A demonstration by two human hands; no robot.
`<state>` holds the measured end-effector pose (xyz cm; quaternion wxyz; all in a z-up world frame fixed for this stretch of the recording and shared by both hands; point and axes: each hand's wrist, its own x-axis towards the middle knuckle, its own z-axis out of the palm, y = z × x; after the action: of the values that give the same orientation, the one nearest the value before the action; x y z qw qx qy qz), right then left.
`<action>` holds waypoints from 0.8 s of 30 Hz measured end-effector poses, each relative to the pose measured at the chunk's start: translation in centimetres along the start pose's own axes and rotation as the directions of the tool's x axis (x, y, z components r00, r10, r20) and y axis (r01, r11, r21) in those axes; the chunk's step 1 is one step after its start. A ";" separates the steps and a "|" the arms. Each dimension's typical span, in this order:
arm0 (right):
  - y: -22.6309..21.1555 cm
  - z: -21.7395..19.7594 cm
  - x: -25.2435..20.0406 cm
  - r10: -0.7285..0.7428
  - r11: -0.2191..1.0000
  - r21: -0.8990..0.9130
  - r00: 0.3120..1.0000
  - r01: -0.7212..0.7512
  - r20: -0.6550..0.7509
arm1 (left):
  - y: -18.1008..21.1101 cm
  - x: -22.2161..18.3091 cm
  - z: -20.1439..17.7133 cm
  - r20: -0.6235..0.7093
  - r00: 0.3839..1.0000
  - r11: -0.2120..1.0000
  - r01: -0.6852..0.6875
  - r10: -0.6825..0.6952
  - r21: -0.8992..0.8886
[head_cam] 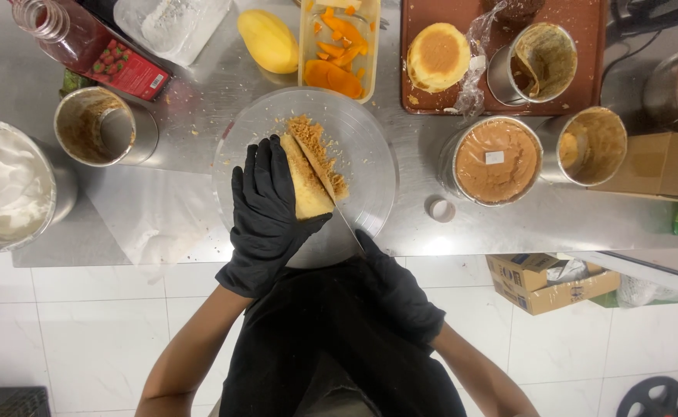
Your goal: The person slices round sponge cake layers horizontally in half with a long knife on a rotating metal turntable, holding each layer steady with a gloved hand. They lift off and set aside trimmed tops and crumbs, then continue slicing additional cake layers one after another on the same turntable.
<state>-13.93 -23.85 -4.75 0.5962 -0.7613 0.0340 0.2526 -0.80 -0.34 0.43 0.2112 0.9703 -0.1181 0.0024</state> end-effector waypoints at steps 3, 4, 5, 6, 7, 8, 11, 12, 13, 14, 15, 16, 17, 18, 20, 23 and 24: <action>-1.2 -0.3 1.4 0.085 0.992 -0.100 0.996 -0.083 0.022 | -0.1 -0.2 0.4 -0.044 0.998 0.999 -0.040 0.040 -0.007; -1.7 -0.4 1.6 0.085 0.992 -0.100 0.996 -0.083 0.022 | -0.1 -0.3 0.3 -0.044 0.998 0.999 -0.040 0.040 -0.008; -2.3 -0.4 1.8 0.140 0.988 -0.067 0.990 -0.139 0.019 | -0.1 -0.4 0.1 -0.023 0.999 1.000 -0.030 0.030 0.004; -3.0 -0.6 2.4 0.185 0.982 -0.037 0.982 -0.184 0.020 | -0.2 -0.2 -0.1 -0.012 1.000 1.000 -0.020 0.021 0.019; -2.9 -0.8 2.1 0.176 0.984 -0.039 0.984 -0.175 0.020 | -0.8 -0.2 -0.1 -0.021 1.000 1.000 -0.021 0.022 0.023; -2.7 -1.0 1.5 0.096 0.995 -0.028 0.995 -0.096 0.018 | -1.3 -0.5 -0.1 -0.056 0.997 0.999 -0.047 0.047 0.008; -2.9 -2.1 0.2 0.015 0.999 -0.037 1.000 -0.014 0.026 | -2.9 -1.3 -0.8 -0.133 0.988 0.993 -0.090 0.078 -0.082; -3.1 -2.4 -0.2 0.020 0.998 -0.054 0.999 -0.018 0.036 | -3.6 -1.8 -1.2 -0.169 0.982 0.982 -0.109 0.082 -0.157; -2.9 -2.8 -0.4 0.019 0.998 -0.055 0.999 -0.017 0.041 | -4.1 -2.4 -1.6 -0.170 0.982 0.982 -0.104 0.077 -0.155; -2.6 -3.1 -0.5 0.014 0.999 -0.030 1.000 -0.014 0.009 | -4.6 -3.0 -1.9 -0.119 0.993 0.958 -0.043 0.009 -0.284; -2.3 -3.4 -0.6 0.010 1.000 -0.004 1.000 -0.010 -0.023 | -5.1 -3.6 -2.2 -0.059 0.997 0.914 0.023 -0.051 -0.406; -2.8 -3.8 -0.3 0.008 1.000 -0.007 1.000 -0.008 -0.016 | -5.6 -4.0 -1.8 -0.063 0.996 0.914 0.028 -0.058 -0.405; -3.3 -4.2 0.0 0.178 0.971 -0.148 0.981 -0.187 -0.072 | -6.2 -4.5 -1.5 -0.038 0.996 0.902 0.052 -0.075 -0.429; -3.8 -4.6 0.4 0.327 0.893 -0.274 0.933 -0.357 -0.151 | -6.7 -4.9 -1.2 -0.016 0.996 0.890 0.073 -0.090 -0.451; -1.4 -5.5 1.7 0.098 0.948 -0.288 0.984 -0.139 -0.150 | -7.1 -5.4 -1.3 -0.021 0.998 0.894 0.039 -0.054 -0.447; -0.4 -5.8 3.4 -0.205 0.932 -0.327 0.971 0.155 -0.123 | -7.7 -5.8 -0.9 -0.062 0.998 0.886 -0.038 0.010 -0.463; -0.5 -5.8 3.9 -0.272 0.909 -0.355 0.957 0.220 -0.102 | -7.9 -5.8 -0.7 -0.099 0.994 0.872 -0.081 0.038 -0.482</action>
<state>-8.33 -28.11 -5.03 0.4789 -0.8674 -0.0622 0.1199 -4.64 8.24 -2.52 0.4526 0.8811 -0.1356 0.0209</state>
